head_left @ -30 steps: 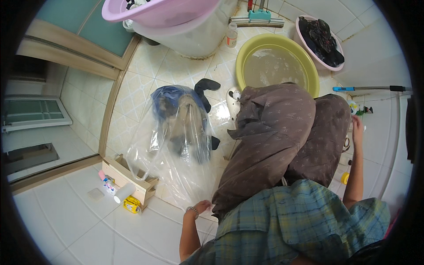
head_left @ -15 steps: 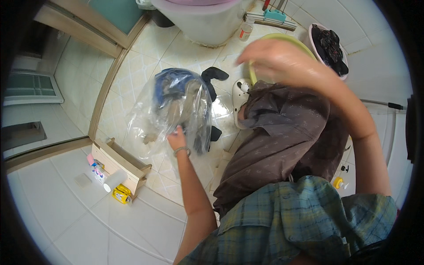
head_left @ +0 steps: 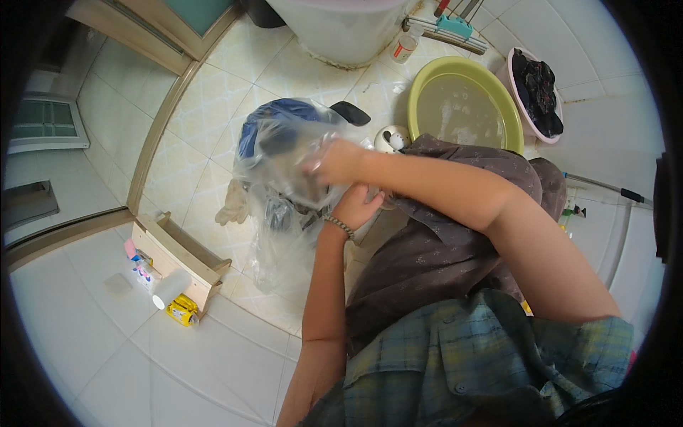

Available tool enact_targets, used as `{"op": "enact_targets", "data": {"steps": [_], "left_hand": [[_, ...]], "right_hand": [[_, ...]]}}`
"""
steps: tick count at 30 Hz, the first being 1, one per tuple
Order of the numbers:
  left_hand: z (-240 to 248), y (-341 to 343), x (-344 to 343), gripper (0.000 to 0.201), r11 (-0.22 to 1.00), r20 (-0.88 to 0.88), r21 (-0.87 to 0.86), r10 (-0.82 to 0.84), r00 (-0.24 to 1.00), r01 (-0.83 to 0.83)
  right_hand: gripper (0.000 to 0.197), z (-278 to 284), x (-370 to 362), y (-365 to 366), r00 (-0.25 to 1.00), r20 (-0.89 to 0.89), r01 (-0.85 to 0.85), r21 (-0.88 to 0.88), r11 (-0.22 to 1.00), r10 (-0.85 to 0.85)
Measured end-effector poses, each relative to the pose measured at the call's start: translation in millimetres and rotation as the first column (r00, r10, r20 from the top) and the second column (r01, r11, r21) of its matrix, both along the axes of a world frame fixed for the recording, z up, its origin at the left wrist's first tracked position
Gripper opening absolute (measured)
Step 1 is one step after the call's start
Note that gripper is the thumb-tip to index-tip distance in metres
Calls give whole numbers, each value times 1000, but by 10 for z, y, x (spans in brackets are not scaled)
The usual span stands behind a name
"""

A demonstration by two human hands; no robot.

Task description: The person washes several pieces of clothing by hand in a yellow basin filled with water. They scrub and rinse a dark patterned garment, a leopard-print cloth, and a beige cloth, then place them into a pink basin. Finally, they pour the dirty water into a toilet and refill the yellow basin with fresh water.

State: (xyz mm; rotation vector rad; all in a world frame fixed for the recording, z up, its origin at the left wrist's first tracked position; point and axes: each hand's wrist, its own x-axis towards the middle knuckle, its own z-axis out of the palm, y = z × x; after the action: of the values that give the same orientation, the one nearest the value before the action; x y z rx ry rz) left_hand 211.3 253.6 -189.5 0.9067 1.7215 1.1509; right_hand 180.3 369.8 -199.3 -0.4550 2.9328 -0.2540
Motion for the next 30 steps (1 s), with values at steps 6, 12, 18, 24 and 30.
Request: {"op": "enact_targets", "data": {"steps": [6,12,18,24,30], "left_hand": [[-448,-325,-679,39,921,-104,-218,308,946,-324],[-617,-952,-1922,35,795,-622,-206,344,703,-571],[-486,-68,-2053,15,813,-584,-256,301,754,-523],[-509,574,-1372,53,840,-608,-495,-153,779,-221],[-367,494,-1235,51,758,-704,-637,-497,508,-141]], "right_hand": [[55,-36,-13,1014,987,18,160,-3,987,-160],[52,179,-318,1120,890,406,275,-121,954,-205],[44,-61,-373,1147,945,272,300,-502,811,-182],[27,180,-360,1304,872,178,426,-735,528,-456],[26,60,-245,1317,868,145,425,-712,559,-475]]}}
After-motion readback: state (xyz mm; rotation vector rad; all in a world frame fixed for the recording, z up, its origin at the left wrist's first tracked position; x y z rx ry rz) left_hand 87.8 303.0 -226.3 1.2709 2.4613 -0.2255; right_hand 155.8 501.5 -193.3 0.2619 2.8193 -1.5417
